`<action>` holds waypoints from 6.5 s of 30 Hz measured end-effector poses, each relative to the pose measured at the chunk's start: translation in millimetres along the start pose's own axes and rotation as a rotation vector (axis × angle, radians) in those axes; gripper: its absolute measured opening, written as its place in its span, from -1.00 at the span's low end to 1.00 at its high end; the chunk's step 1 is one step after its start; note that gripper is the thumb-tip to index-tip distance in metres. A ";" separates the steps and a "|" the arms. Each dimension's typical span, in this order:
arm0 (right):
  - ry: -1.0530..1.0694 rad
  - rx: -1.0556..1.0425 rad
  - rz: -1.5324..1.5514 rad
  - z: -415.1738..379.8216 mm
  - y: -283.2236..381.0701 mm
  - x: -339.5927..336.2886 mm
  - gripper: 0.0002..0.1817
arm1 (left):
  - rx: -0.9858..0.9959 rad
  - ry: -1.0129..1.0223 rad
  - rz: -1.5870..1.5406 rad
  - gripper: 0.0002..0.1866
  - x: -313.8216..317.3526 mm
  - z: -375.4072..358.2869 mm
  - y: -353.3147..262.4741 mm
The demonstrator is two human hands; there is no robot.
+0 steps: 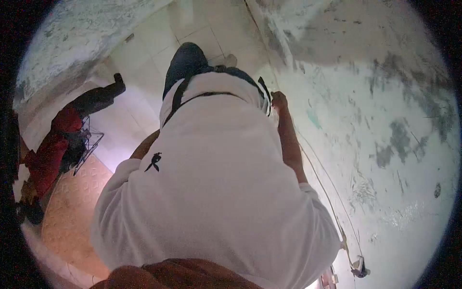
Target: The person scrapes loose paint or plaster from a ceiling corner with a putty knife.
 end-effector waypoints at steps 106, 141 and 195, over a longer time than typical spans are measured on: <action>-0.943 -2.360 0.498 -371.1 499.6 -226.4 -0.56 | 1.435 0.731 -0.124 -0.60 -37.8 -286.0 -493.5; -1.222 -2.285 0.347 -355.9 510.1 -239.0 -0.54 | 1.493 0.942 -0.189 -0.61 3.2 -317.7 -468.0; -1.282 -2.065 0.161 -348.9 505.6 -224.0 -0.41 | 1.420 0.962 -0.086 -0.60 6.5 -311.4 -484.2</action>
Point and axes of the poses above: each hand's wrist, its own z-axis towards the middle knuckle, its own x-axis out of the palm, y = z × x, the point moved 5 cm from there along z, towards the middle knuckle, and after that the axes turned 9 degrees about -y, right-handed, at the moved point
